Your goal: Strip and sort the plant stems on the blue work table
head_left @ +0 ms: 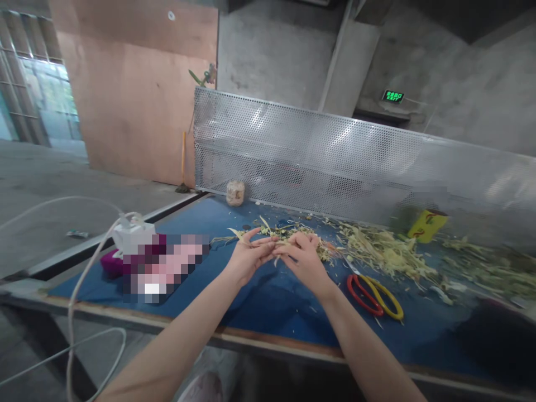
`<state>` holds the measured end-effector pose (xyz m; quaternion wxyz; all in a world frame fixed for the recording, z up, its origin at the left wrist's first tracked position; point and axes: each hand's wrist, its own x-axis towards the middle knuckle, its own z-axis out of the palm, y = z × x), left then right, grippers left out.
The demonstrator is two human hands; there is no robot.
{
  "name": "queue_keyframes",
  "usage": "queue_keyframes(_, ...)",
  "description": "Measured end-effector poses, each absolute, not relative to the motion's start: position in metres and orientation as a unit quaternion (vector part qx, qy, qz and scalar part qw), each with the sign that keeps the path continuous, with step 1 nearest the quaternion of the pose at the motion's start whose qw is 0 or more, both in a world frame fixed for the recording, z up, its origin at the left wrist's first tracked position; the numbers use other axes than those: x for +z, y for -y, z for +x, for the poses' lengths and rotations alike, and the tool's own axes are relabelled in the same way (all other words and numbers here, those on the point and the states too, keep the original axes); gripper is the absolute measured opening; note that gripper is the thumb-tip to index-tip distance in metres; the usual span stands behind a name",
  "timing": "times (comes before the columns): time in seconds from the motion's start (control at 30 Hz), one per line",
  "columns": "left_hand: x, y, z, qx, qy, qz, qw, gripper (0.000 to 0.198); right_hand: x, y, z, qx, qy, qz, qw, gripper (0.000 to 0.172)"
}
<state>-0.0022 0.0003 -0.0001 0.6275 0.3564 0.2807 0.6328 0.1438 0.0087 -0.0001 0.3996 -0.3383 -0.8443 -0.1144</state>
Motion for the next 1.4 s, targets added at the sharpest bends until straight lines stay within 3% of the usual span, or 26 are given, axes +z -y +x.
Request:
queue_keyframes(0.23,-0.002,-0.001,-0.003,0.663,-0.299,0.457,0.512,0.087,-0.004,-0.018,0.141,0.067,0.791,-0.391,0.466,0.018)
queue_keyframes(0.53,-0.002,0.002,-0.002,0.634,-0.322,0.535,0.457,0.086,-0.002,-0.019,0.137,0.282,0.687,-0.420,0.522,0.021)
queue_keyframes(0.63,-0.005,0.002,-0.002,0.639,-0.331,0.545,0.429,0.085,-0.005,-0.020,0.138,0.254,0.702,-0.431,0.507,0.025)
queue_keyframes(0.8,-0.008,0.000,-0.003,0.664,-0.331,0.537,0.403,0.084,-0.009,-0.017,0.137,0.101,0.745,-0.453,0.479,0.032)
queue_keyframes(1.03,-0.007,0.000,-0.003,0.648,-0.323,0.543,0.425,0.087,-0.010,-0.023,0.136,0.186,0.750,-0.447,0.450,0.036)
queue_keyframes(1.27,-0.005,-0.003,-0.006,0.663,-0.367,0.491,0.430,0.089,-0.001,-0.013,0.141,0.022,0.826,-0.417,0.379,0.020)
queue_keyframes(1.4,-0.007,-0.003,-0.007,0.670,-0.361,0.495,0.418,0.094,0.002,-0.013,0.150,0.048,0.878,-0.358,0.315,0.030)
